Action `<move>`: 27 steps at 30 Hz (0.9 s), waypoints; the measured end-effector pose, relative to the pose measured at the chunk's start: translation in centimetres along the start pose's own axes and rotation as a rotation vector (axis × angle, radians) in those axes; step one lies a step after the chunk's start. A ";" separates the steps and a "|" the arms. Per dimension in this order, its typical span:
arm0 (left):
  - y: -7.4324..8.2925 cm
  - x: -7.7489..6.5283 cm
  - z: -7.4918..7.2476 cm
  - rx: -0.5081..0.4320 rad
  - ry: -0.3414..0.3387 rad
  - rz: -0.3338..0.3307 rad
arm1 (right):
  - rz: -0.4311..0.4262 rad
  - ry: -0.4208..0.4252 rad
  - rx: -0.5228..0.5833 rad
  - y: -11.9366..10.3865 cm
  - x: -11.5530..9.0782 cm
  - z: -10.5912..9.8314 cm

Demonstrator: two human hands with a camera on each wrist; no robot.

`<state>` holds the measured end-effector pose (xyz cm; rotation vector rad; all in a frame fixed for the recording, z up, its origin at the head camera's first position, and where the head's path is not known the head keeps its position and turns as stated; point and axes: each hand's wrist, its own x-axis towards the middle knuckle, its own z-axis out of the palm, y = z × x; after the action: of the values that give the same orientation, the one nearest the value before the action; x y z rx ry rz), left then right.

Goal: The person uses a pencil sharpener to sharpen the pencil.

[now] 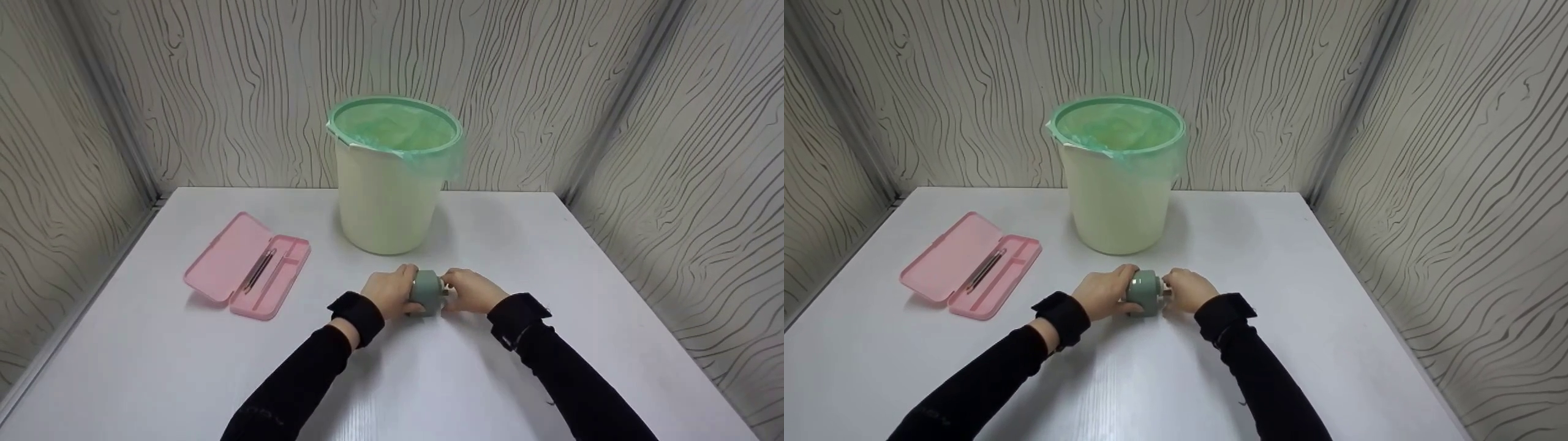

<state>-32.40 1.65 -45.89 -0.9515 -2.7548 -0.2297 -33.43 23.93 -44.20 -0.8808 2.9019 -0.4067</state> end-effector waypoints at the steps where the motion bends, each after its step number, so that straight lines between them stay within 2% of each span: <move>1: 0.0 0.0 0.0 -0.006 -0.003 -0.004 | -0.008 0.002 0.005 -0.1 0.0 -0.2; 9: 0.2 0.7 0.1 -0.037 -0.021 -0.031 | -0.037 -0.021 0.025 -0.7 0.6 -2.4; 17: 0.8 1.2 0.4 -0.089 0.006 -0.052 | -0.030 -0.047 -0.002 -1.6 0.8 -3.5; 23: 1.9 1.7 0.7 -0.109 0.077 -0.042 | -0.065 -0.049 -0.030 -2.2 1.4 -4.1; 27: 2.4 1.9 1.2 -0.110 0.108 -0.053 | -0.057 -0.071 -0.041 -2.5 1.5 -4.5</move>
<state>-32.54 4.90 -46.39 -0.8657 -2.6937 -0.4327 -34.06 22.10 -39.19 -0.9660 2.8357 -0.3141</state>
